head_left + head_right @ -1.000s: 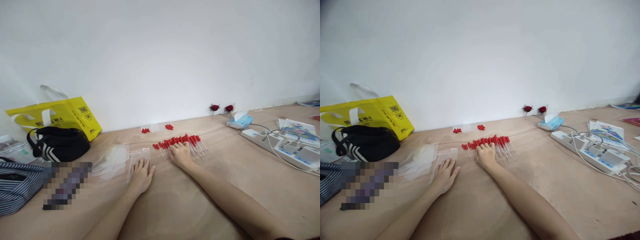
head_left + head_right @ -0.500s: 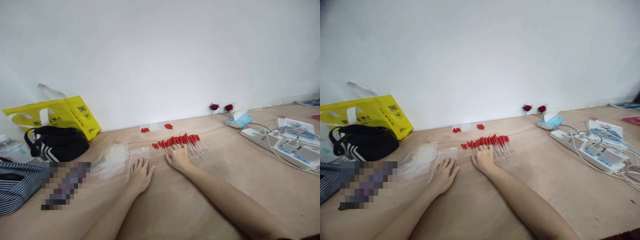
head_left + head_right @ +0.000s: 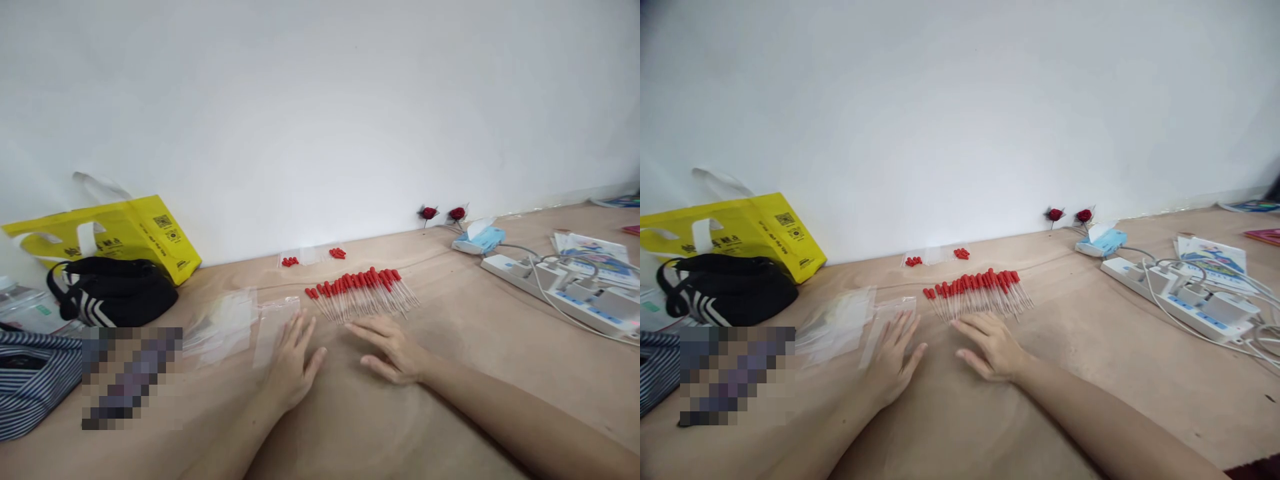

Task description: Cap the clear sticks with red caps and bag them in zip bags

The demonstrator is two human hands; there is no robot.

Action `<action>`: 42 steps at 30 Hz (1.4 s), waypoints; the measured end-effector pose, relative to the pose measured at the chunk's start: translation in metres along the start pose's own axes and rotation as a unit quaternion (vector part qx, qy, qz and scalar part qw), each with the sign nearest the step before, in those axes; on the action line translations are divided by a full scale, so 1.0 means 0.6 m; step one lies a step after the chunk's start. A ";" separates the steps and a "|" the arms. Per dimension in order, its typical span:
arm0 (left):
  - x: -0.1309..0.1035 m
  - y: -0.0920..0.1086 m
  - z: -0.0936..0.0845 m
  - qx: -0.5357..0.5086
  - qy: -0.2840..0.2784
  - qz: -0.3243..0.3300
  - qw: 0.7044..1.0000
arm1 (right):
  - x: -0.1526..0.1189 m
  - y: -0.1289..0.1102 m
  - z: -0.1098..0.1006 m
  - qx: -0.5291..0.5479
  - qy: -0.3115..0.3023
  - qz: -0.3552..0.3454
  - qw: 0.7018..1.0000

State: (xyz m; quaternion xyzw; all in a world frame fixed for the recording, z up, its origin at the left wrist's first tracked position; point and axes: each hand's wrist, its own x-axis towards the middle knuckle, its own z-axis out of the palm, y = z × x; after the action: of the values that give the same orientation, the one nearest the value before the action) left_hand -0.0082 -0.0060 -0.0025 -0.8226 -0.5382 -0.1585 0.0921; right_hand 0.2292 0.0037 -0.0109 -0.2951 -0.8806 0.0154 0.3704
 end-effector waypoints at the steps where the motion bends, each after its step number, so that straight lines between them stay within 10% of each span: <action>1: -0.004 0.005 -0.005 -0.025 -0.038 0.030 0.999 | -0.008 -0.003 -0.010 0.020 -0.063 -0.016 0.998; 7: -0.015 0.027 -0.029 -0.089 -0.209 0.129 0.965 | -0.020 -0.019 -0.037 0.063 -0.287 -0.004 0.956; 42: -0.014 0.024 -0.029 -0.129 -0.209 0.092 0.965 | -0.015 -0.002 -0.030 0.085 -0.241 0.084 0.963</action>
State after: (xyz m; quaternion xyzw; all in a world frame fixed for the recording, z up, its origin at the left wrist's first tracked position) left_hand -0.0011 -0.0244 0.0110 -0.8883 -0.4425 -0.0417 -0.1155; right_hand 0.2452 -0.0053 -0.0033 -0.3227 -0.9113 0.1922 0.1684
